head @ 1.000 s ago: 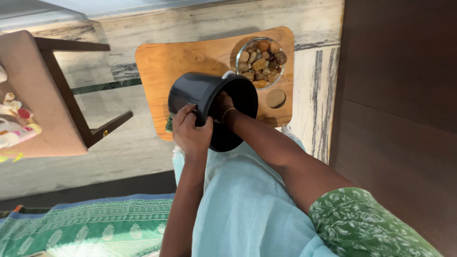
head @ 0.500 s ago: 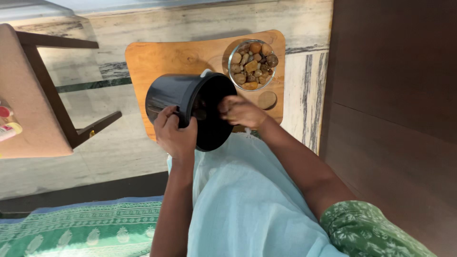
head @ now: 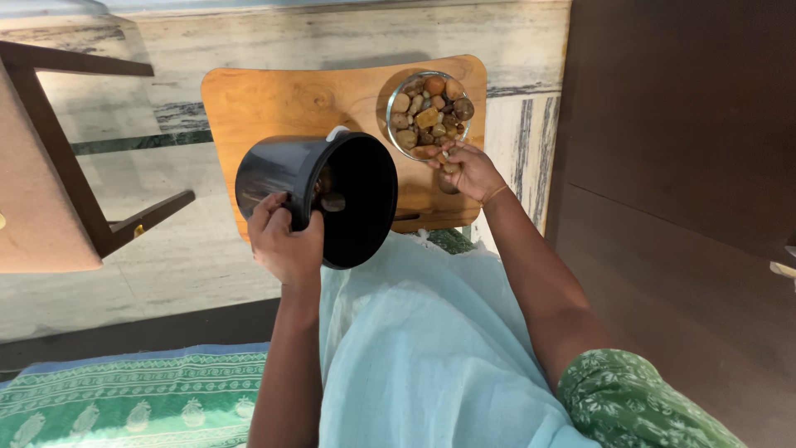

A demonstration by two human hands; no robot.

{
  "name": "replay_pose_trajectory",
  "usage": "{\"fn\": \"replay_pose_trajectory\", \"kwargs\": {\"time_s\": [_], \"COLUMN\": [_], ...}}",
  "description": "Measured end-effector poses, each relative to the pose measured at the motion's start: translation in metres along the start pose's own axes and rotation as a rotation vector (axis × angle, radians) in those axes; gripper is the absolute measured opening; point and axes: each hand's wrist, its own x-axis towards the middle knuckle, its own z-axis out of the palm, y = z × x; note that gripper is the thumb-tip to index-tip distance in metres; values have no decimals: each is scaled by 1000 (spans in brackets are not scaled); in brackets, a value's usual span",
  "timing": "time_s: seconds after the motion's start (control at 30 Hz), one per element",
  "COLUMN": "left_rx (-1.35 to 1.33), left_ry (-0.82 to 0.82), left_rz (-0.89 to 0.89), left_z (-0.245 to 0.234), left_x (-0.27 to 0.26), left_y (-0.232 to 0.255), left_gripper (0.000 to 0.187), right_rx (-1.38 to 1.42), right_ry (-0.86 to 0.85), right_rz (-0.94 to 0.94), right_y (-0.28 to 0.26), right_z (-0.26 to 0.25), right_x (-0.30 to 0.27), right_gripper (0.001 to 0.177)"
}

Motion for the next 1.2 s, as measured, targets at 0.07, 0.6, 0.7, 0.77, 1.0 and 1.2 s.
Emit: {"fn": "replay_pose_trajectory", "kwargs": {"time_s": [0.07,0.6,0.7,0.77,1.0,1.2], "left_rx": [-1,44,24,31,50,34], "left_ry": [-3,4,18,12,15,15], "left_rz": [-13,-82,-103,-102,-103,-98], "left_z": [1,-7,-10,-12,-11,-10], "left_x": [-2,-9,-9,-10,-9,-13], "left_y": [-2,-17,-17,-18,-19,-22], "left_gripper": [25,27,27,28,28,29], "right_rx": [-223,-718,-651,-491,-166,-199], "right_ry": [238,421,414,508,343,272], "right_rz": [37,20,-79,-134,15,-44], "right_y": [7,-11,-14,-21,-49,-38], "right_z": [-15,-6,-16,-18,3,-18], "right_x": [14,71,66,58,33,44], "right_gripper": [13,25,29,17,28,24]}}
